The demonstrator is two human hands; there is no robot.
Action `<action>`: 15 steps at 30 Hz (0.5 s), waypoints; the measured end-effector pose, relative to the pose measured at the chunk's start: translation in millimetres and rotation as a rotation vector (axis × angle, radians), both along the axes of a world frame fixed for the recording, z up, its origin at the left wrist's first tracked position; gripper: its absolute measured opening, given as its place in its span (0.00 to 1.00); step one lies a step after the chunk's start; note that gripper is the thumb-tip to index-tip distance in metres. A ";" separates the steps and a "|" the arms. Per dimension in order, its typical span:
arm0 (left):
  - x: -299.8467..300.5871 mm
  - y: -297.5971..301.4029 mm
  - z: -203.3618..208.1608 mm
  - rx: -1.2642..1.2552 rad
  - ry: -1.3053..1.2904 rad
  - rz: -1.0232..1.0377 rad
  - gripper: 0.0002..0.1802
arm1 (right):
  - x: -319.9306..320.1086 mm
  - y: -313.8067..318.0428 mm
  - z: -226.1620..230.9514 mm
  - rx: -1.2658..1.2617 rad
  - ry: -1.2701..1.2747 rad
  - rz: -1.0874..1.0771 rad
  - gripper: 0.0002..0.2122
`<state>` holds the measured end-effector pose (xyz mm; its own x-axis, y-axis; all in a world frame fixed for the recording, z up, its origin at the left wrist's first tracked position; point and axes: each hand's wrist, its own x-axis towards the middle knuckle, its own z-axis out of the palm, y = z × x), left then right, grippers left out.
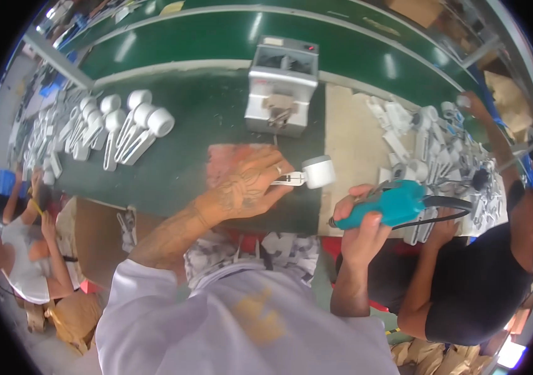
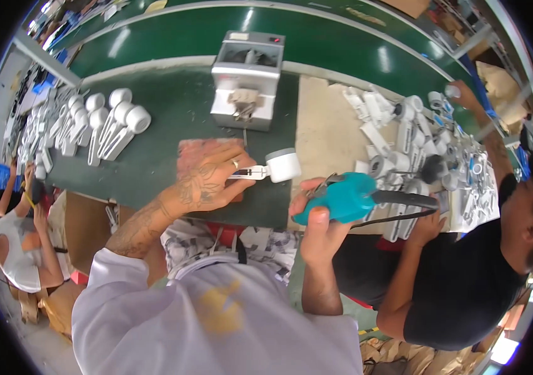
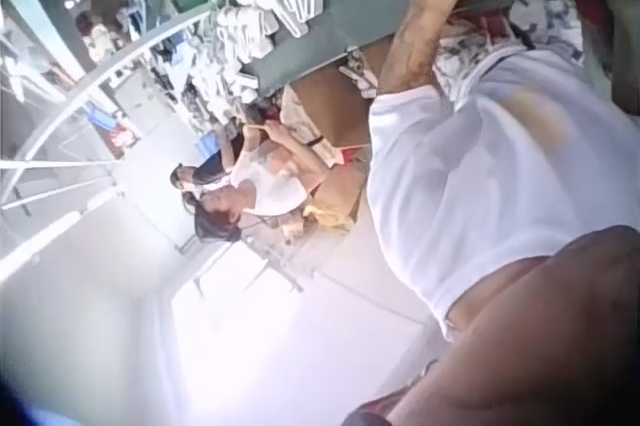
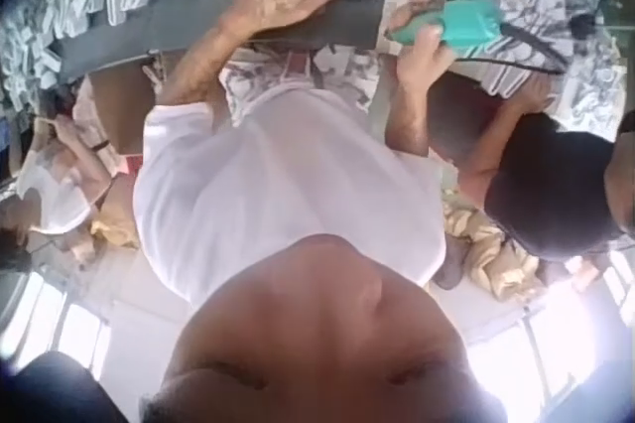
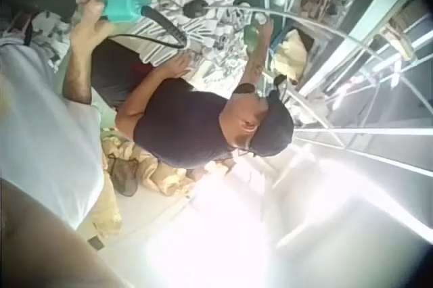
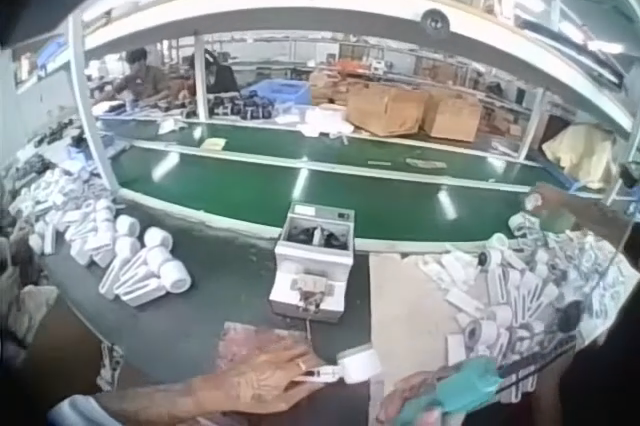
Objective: The person assembles small plastic devices by fitting components together by hand and fastening them using an electric screwdriver, then placing the assembled units onto the workbench.
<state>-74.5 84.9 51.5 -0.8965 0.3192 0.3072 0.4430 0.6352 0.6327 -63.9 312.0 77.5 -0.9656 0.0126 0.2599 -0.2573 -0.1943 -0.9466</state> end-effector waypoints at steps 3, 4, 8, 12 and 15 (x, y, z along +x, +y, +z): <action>21.5 -20.7 -13.8 -0.090 -0.137 -0.006 0.15 | -10.5 -27.0 -2.8 -0.198 0.051 0.199 0.36; 26.2 -21.0 -23.1 -0.104 -0.062 0.047 0.15 | -15.4 -40.8 -1.7 -0.267 0.072 0.241 0.36; 28.6 -18.9 -23.8 -0.005 0.028 0.108 0.15 | -32.7 -86.4 5.8 -0.162 0.138 0.176 0.35; 29.4 -20.9 -31.7 0.085 0.079 0.109 0.16 | -34.8 -98.5 1.2 -0.196 0.160 0.262 0.34; 26.9 -20.5 -32.6 0.191 0.197 0.082 0.16 | -33.8 -101.5 -2.5 -0.179 0.161 0.251 0.33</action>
